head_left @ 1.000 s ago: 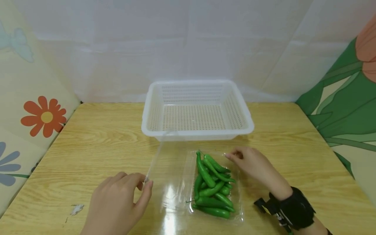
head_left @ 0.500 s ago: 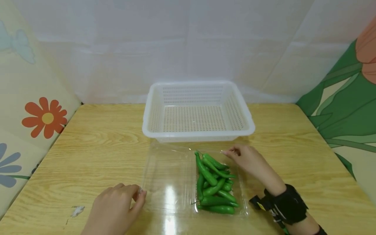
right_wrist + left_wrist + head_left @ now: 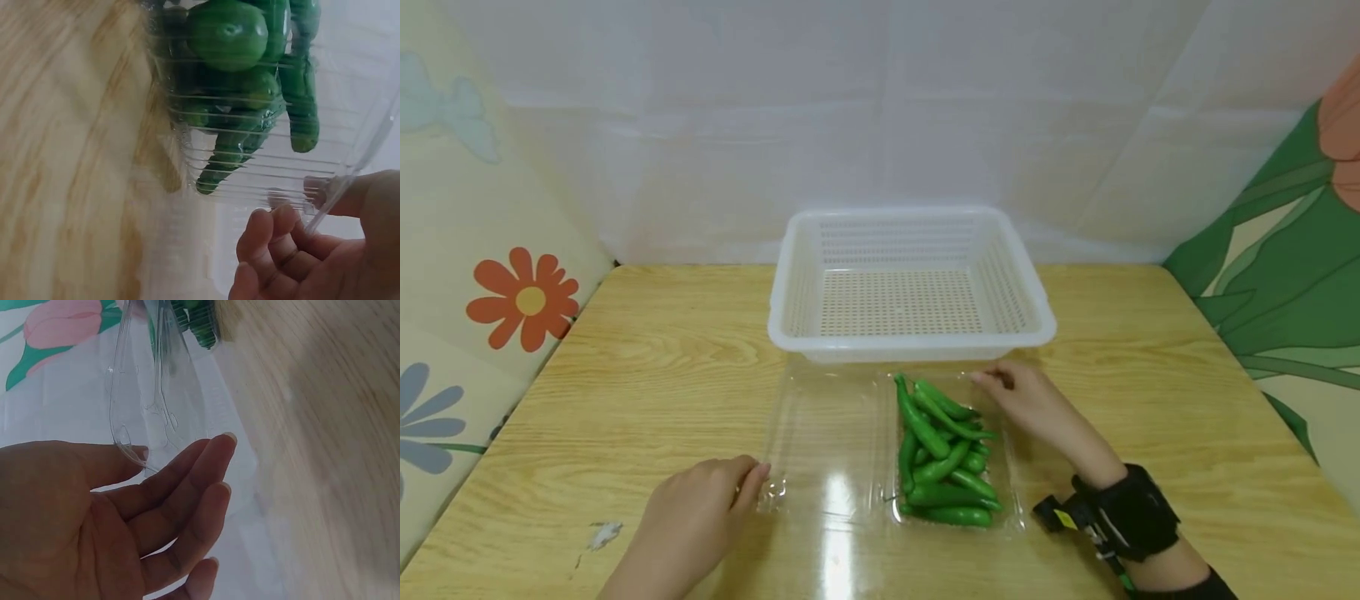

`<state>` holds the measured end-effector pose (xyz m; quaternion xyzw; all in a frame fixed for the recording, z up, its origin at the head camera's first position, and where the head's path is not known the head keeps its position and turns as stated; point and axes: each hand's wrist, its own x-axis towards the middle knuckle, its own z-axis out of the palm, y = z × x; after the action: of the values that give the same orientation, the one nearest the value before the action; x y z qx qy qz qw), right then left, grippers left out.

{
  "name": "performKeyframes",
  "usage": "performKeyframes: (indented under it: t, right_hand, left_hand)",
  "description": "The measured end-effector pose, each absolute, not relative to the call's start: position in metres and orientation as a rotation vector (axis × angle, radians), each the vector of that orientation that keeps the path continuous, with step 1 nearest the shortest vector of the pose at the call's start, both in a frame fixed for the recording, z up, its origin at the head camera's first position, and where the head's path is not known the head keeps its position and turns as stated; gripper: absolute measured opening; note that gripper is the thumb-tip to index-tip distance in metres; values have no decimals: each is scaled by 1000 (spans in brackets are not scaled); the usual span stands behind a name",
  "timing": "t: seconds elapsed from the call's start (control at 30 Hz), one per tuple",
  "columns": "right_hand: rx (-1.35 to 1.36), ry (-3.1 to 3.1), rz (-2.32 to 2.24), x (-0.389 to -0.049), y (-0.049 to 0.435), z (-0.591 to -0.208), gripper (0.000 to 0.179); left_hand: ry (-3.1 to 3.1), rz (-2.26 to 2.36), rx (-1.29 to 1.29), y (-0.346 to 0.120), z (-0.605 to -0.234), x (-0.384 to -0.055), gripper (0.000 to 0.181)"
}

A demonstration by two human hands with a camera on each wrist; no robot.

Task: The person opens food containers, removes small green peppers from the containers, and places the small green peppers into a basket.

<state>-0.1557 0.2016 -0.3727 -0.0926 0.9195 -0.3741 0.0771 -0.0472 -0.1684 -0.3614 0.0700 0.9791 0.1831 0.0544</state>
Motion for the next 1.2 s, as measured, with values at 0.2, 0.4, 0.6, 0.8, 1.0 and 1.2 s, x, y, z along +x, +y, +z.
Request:
performKeyframes:
  t: [0.2,0.4,0.6,0.8,1.0,1.2]
  right_hand:
    - [-232,2753,-1174,-160,202,-377,41]
    - [-265,2721,-1228,-162,201,-379,44]
    - [-295,2692,-1295,-164,202,-383,39]
    - [-247,2570,-1429,-164,205,-385,39]
    - [-206,2531,-1449,-164,206,-387,43]
    - [-147,2472,-1494,-165,206,-391,48]
  left_hand:
    - [2956,558,195,-171,-364,-53,22]
    - [2919,570,174,-173,-366,-56,24]
    - [2928,570,177,-172,-365,-57,25]
    - [2952,567,200,-173,-367,-59,27]
    - [2988,535,221,-175,-369,-59,25]
    - [2982,515,192,-177,-369,-59,26]
